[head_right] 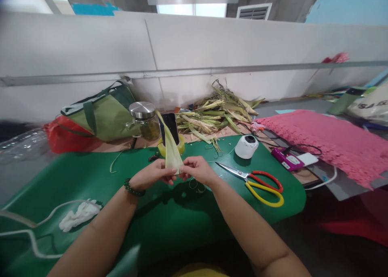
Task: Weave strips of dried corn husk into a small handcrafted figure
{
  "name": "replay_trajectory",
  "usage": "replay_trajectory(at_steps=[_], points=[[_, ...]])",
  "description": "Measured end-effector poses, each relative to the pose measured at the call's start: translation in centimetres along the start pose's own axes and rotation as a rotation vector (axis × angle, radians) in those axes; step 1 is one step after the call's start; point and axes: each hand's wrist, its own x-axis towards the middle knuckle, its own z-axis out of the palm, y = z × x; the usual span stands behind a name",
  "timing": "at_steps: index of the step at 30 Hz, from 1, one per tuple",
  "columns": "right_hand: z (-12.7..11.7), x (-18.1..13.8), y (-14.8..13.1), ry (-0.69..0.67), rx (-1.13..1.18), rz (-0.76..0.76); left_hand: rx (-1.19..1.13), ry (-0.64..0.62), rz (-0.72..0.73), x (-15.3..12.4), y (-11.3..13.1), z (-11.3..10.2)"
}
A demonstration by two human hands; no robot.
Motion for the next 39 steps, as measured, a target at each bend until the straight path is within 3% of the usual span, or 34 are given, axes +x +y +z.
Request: replay_trajectory(at_steps=[8, 17, 23, 29, 34, 39], points=[[-0.2, 0.2, 0.1, -0.018, -0.019, -0.014, 0.023, -0.075, 0.011, 0.1, -0.2, -0.1], [-0.4, 0.0, 0.2, -0.068, -0.030, 0.042, 0.011, -0.046, 0.026, -0.2, 0.1, 0.0], [-0.4, 0.2, 0.4, -0.099, -0.042, -0.045, -0.104, -0.083, -0.002, -0.5, 0.1, -0.3], [-0.5, 0.7, 1.6, 0.038, -0.246, -0.156, -0.239, -0.226, 0.025, -1.4, 0.5, -0.5], [-0.9, 1.2, 2.3, 0.225, -0.651, -0.313, -0.345, -0.365, 0.155, -2.9, 1.2, -1.1], [-1.4, 1.2, 1.9, 0.368, -0.878, -0.330, -0.362, -0.469, 0.275, -5.3, -0.1, -3.4]])
